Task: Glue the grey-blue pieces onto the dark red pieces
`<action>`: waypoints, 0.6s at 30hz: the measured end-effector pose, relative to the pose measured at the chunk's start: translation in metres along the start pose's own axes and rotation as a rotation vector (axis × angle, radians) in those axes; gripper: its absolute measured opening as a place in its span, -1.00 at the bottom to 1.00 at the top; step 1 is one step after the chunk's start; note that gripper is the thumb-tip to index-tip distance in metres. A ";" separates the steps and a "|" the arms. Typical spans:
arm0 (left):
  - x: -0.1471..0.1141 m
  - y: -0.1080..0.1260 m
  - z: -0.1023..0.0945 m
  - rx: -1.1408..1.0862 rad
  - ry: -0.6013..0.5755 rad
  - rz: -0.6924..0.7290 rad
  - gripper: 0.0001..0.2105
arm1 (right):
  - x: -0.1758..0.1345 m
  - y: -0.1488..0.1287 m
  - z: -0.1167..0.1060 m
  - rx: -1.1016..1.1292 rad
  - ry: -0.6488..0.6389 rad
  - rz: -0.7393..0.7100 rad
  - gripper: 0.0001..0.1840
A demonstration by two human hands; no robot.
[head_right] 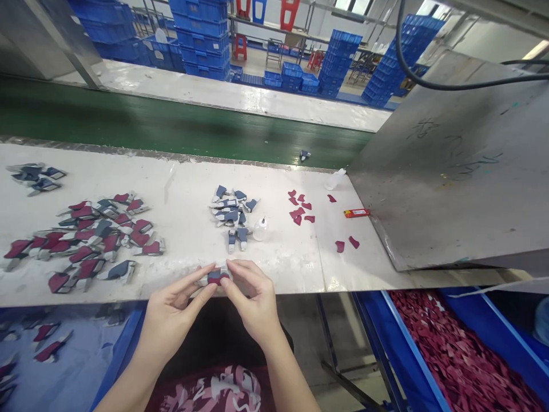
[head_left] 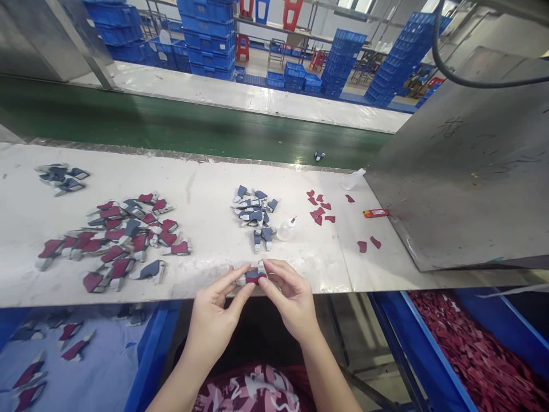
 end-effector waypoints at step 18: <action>0.034 0.006 -0.074 0.320 0.213 0.117 -0.39 | 0.012 -0.013 0.006 -0.365 -0.003 -0.259 -0.77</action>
Point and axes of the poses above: each hand's wrist, its own x-axis towards the middle knuckle, its own z-axis out of the palm, y = z × x, the point moved 7 cm from there along x, towards the middle knuckle, and after that the axes turned 4 degrees about -y, right-handed, at the moved point
